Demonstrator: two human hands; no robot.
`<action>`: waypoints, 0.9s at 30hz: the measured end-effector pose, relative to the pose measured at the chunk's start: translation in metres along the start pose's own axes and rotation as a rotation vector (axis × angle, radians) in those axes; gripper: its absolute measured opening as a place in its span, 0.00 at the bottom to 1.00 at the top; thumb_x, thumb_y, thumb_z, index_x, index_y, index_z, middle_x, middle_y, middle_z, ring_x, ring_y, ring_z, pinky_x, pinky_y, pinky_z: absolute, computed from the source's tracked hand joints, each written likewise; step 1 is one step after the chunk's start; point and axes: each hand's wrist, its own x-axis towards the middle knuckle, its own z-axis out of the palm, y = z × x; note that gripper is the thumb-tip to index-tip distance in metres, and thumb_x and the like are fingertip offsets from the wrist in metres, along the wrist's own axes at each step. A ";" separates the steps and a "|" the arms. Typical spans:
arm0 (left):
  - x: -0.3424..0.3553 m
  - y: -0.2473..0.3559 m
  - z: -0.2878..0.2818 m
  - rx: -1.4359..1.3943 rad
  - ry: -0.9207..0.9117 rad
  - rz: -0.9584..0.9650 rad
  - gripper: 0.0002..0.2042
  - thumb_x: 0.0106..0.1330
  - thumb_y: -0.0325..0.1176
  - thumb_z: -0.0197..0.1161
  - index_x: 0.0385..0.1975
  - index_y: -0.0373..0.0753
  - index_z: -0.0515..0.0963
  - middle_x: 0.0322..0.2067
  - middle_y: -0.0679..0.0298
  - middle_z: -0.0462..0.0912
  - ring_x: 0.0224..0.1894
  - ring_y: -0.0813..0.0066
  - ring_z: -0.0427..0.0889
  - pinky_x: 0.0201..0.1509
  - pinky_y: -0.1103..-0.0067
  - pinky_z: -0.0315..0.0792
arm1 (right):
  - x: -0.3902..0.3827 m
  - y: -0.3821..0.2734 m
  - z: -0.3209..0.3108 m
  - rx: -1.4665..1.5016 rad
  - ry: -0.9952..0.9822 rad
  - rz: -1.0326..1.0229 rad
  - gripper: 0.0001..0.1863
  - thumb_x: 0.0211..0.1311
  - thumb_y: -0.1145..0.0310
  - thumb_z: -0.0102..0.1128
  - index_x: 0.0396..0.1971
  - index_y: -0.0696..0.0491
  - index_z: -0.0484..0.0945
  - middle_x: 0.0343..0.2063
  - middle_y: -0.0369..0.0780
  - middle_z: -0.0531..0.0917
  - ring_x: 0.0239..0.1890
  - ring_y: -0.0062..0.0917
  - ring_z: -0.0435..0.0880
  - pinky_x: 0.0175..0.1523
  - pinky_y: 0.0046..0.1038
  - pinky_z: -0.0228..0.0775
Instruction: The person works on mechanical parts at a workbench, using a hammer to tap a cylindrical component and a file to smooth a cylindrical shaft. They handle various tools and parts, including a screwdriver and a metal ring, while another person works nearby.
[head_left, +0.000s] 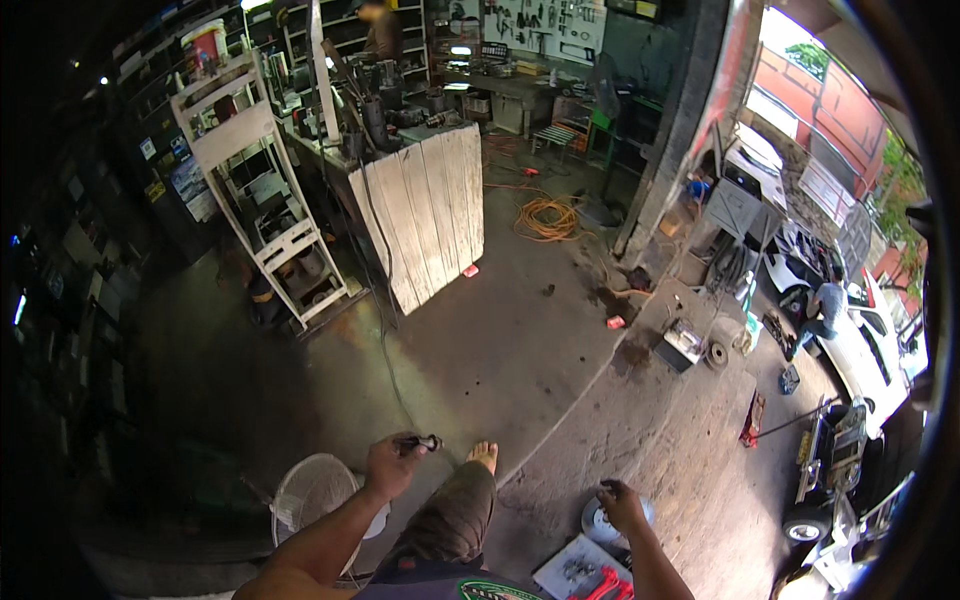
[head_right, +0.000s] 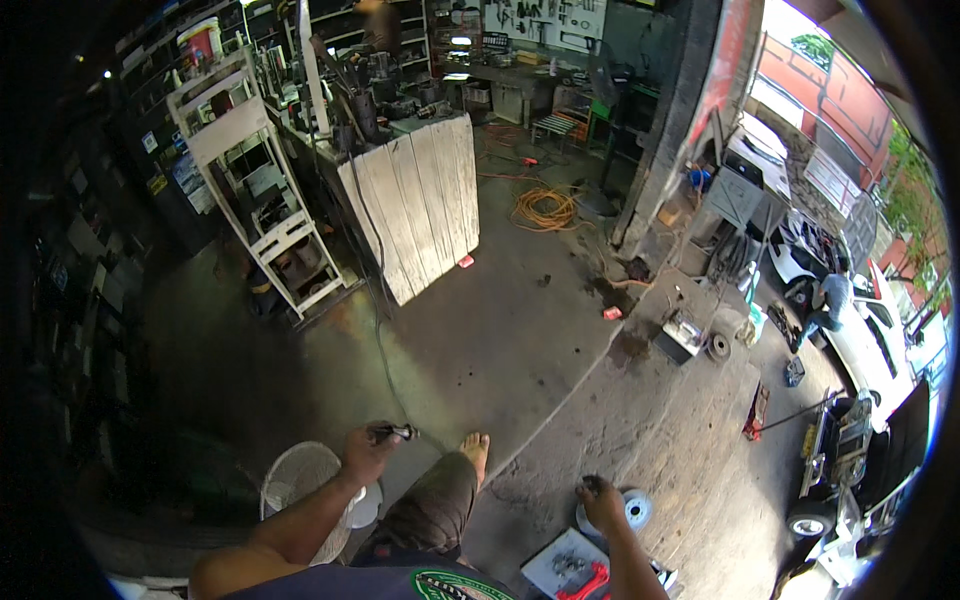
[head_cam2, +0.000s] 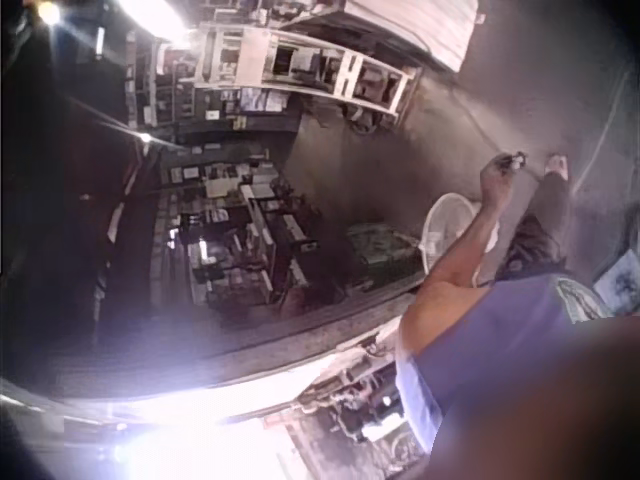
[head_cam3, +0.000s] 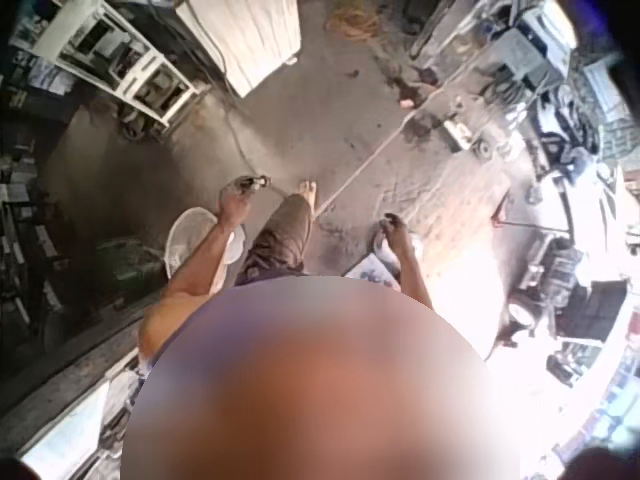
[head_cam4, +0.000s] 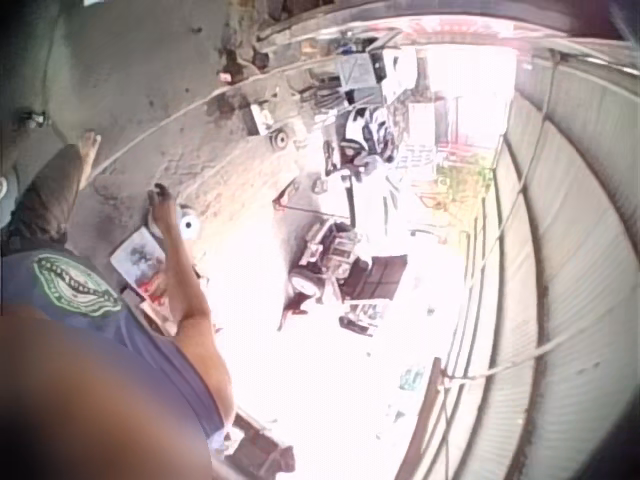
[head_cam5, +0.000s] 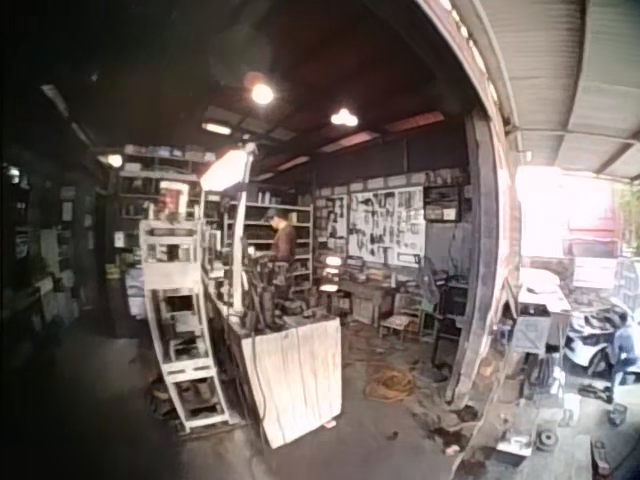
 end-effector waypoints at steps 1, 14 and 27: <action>0.032 0.017 0.003 -0.009 -0.010 0.000 0.12 0.77 0.36 0.76 0.46 0.32 0.89 0.33 0.69 0.90 0.37 0.83 0.83 0.45 0.77 0.78 | 0.017 -0.005 -0.010 -0.081 -0.029 -0.017 0.25 0.78 0.56 0.68 0.65 0.57 0.85 0.55 0.55 0.92 0.55 0.47 0.93 0.61 0.41 0.84; 0.337 0.230 0.022 -0.256 0.026 -0.208 0.08 0.79 0.33 0.72 0.44 0.32 0.89 0.34 0.72 0.87 0.35 0.84 0.78 0.41 0.78 0.74 | 0.142 -0.122 -0.093 0.021 -0.249 0.641 0.24 0.79 0.51 0.67 0.61 0.54 0.83 0.49 0.52 0.89 0.45 0.45 0.91 0.48 0.44 0.84; 0.623 0.305 0.124 -0.423 0.340 -0.149 0.09 0.77 0.34 0.76 0.47 0.34 0.91 0.31 0.70 0.89 0.33 0.84 0.81 0.38 0.80 0.75 | 0.493 -0.201 -0.315 0.084 -0.213 0.665 0.17 0.82 0.51 0.66 0.52 0.50 0.84 0.35 0.42 0.87 0.31 0.38 0.88 0.33 0.45 0.80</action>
